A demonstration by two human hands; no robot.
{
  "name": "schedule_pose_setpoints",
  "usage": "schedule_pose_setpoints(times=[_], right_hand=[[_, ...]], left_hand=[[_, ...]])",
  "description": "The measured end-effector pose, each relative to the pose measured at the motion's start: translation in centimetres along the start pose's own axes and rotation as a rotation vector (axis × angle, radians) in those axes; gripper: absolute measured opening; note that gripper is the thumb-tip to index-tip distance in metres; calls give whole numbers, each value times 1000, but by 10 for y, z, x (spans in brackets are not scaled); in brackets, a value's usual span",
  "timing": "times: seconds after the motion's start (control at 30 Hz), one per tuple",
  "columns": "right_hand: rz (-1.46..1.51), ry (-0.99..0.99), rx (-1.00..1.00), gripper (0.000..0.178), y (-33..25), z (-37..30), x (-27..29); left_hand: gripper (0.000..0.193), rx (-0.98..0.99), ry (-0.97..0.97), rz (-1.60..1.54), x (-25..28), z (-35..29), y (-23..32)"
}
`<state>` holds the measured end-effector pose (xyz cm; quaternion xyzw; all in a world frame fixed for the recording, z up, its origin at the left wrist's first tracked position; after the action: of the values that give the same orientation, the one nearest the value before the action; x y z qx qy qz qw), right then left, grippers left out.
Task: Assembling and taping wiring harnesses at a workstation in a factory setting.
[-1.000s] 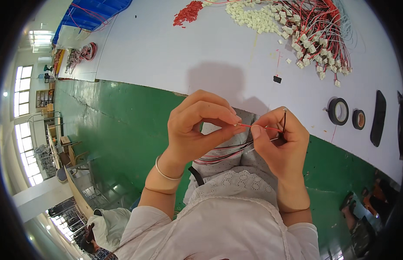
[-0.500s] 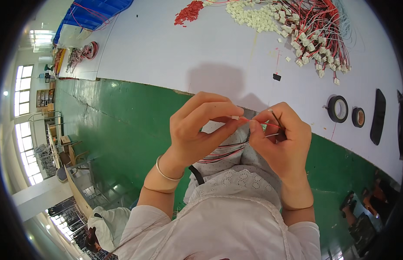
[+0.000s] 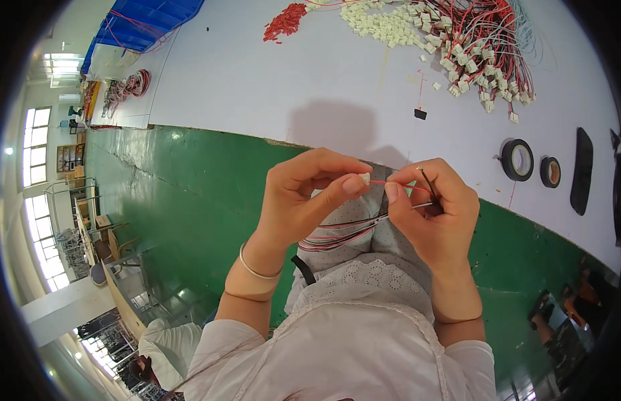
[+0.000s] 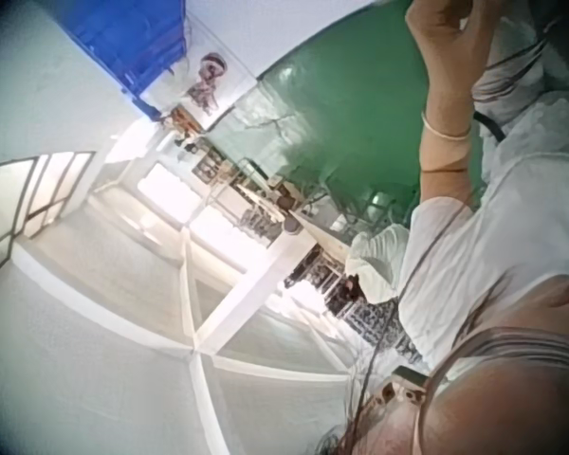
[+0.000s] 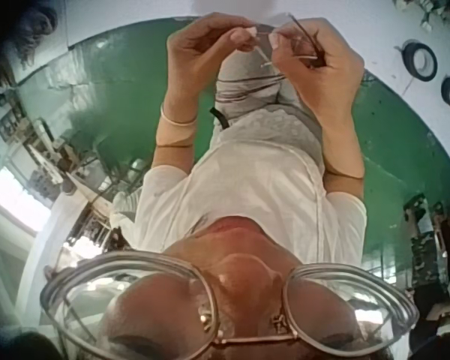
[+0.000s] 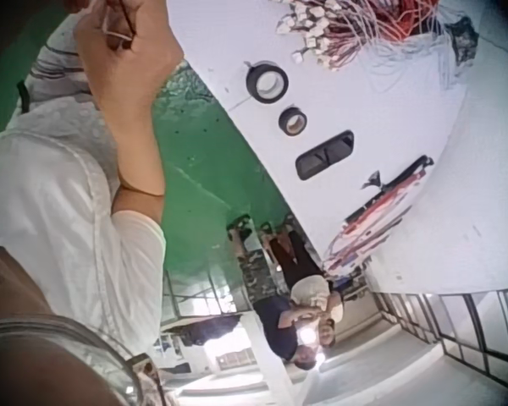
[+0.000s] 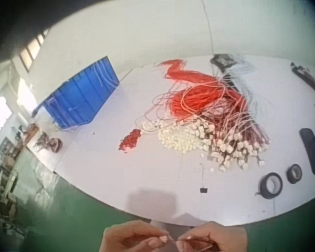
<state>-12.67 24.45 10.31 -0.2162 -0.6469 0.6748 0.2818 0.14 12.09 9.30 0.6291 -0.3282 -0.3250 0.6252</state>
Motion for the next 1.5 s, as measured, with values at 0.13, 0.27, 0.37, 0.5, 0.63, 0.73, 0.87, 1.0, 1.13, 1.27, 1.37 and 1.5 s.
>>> schedule_pose_setpoints(times=[0.13,0.27,0.37,0.5,0.63,0.73,0.87,1.0,1.13,1.27,1.37,1.5], right_hand=[[-32,18,40,14,2,-2,1],[-16,-6,107,14,3,-2,-2],[-8,-57,142,14,-3,-3,-2],[-5,-56,165,11,-3,-3,-4],[31,-42,236,10,2,-6,-7],[6,-44,212,11,4,-6,-7],[186,-138,25,11,2,0,-9],[409,-164,-95,18,16,-4,-9],[440,-385,-39,23,16,-6,-10],[547,-300,-14,12,17,-6,-14],[384,-333,84,14,18,-2,-9],[399,-333,9,16,15,0,-11]], left_hand=[[15,88,79,-19,-6,-2,1],[14,56,84,12,-7,-6,1],[13,-34,100,50,-9,-9,2],[14,-112,63,84,-8,-12,5],[13,-77,115,35,-11,-14,3],[13,-156,114,103,-11,-13,7],[13,-72,156,6,-7,-11,3],[14,-11,183,-45,-4,-9,-1],[14,34,216,-57,-4,-11,-3],[15,73,215,-49,0,-12,-5],[16,71,215,-52,0,-13,-2],[15,66,233,-67,1,-14,0]])
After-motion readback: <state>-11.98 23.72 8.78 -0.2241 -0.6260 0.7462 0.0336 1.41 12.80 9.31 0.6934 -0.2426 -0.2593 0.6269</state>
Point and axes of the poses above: each hand's wrist, its own z-axis towards the middle knuckle, its own x-axis out of the back of the hand, y = z × x, the point moved 5 cm from there along z, towards the middle knuckle, and after that the axes turned 2 degrees about z, right-handed, at the moved point
